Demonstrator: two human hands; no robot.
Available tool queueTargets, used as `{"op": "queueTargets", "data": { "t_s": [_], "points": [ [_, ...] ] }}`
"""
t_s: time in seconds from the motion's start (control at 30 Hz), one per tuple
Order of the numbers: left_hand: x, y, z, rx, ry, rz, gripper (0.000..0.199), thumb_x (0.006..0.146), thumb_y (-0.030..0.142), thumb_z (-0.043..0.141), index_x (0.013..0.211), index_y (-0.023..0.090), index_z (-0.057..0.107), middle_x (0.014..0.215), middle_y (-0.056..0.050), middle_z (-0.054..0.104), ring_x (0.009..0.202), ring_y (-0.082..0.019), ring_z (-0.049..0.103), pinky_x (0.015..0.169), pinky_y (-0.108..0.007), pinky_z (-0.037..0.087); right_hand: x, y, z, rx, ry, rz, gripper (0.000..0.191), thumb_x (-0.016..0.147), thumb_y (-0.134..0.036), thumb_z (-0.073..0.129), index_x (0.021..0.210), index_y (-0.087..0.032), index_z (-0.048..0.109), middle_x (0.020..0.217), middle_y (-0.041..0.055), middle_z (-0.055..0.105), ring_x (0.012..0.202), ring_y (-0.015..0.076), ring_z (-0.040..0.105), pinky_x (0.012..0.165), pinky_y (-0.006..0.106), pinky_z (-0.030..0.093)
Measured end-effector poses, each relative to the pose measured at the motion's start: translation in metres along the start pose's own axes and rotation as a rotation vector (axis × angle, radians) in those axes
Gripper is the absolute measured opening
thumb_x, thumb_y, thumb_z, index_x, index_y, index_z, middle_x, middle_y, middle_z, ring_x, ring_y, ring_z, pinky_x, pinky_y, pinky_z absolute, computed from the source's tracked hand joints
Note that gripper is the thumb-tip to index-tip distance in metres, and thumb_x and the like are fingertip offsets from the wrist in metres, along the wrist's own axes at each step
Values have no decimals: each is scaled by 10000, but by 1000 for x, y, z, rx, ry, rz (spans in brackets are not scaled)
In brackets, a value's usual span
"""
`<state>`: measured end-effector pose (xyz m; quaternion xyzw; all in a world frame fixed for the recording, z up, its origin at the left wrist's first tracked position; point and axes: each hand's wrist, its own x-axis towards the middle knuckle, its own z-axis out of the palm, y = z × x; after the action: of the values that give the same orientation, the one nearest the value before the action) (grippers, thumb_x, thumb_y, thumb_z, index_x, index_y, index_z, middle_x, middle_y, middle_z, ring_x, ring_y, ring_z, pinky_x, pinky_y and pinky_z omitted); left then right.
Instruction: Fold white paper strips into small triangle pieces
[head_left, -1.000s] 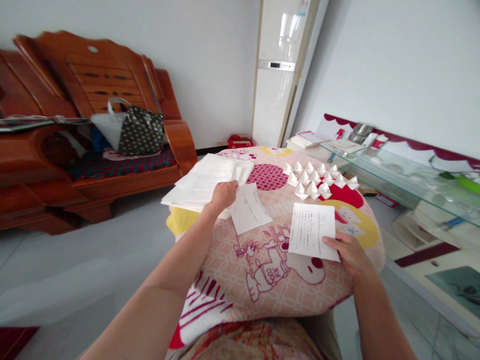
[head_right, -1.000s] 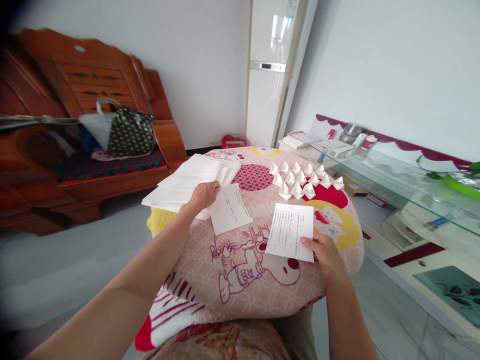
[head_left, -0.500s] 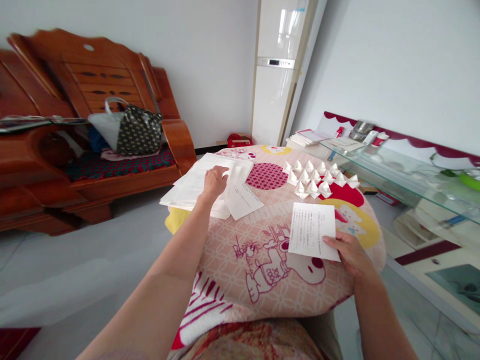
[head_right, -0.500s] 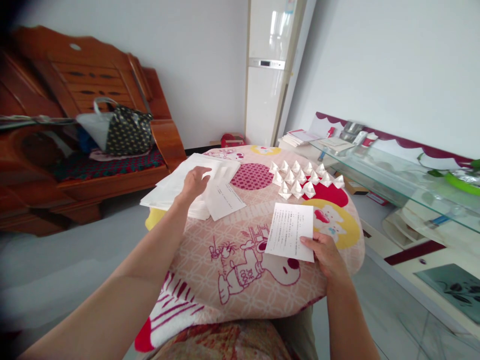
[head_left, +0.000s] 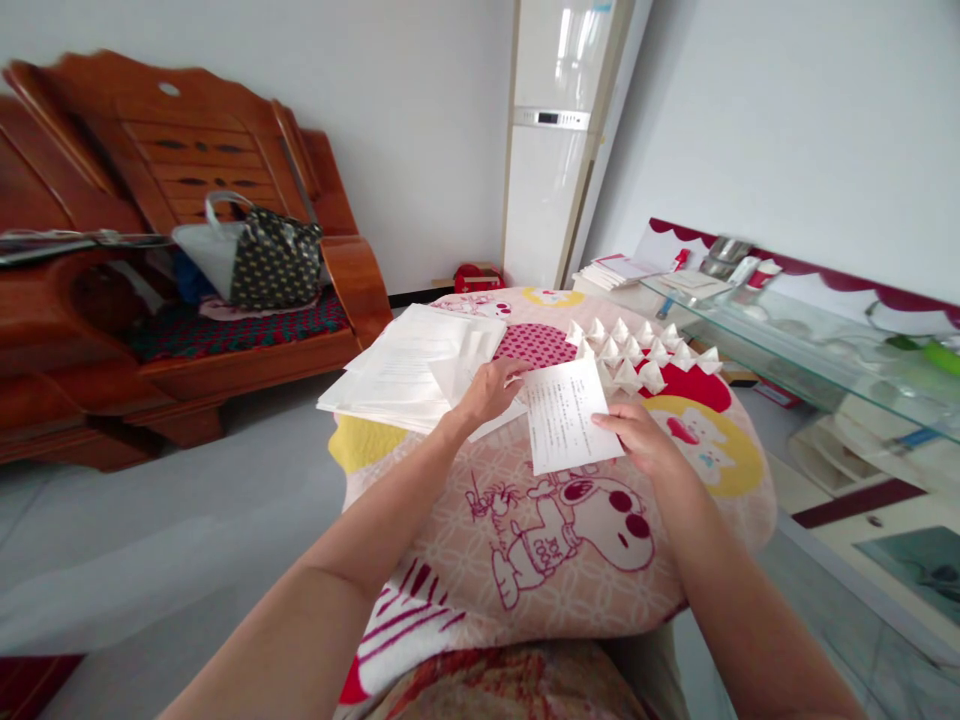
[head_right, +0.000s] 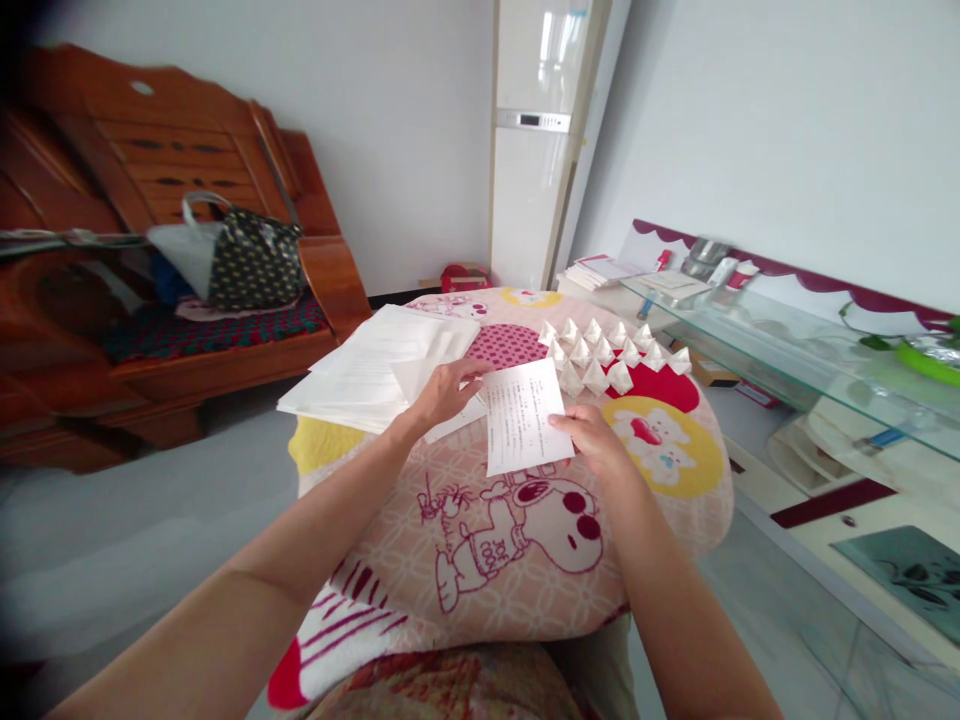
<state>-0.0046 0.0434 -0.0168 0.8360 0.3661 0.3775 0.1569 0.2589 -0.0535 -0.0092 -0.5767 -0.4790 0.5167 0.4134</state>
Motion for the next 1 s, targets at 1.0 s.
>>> {"op": "queueTargets", "data": {
  "t_s": [1.0],
  "points": [
    [-32,27,22,-39,-465,250,365,996,173,518,1314,212,693,1499,-128,586,1395,-241,559,1161,-414,469,7,19,12,38,150,82,223,771,-392,728,717,-181,684,567,64,679,435,183,594,358,276,462]
  ]
}}
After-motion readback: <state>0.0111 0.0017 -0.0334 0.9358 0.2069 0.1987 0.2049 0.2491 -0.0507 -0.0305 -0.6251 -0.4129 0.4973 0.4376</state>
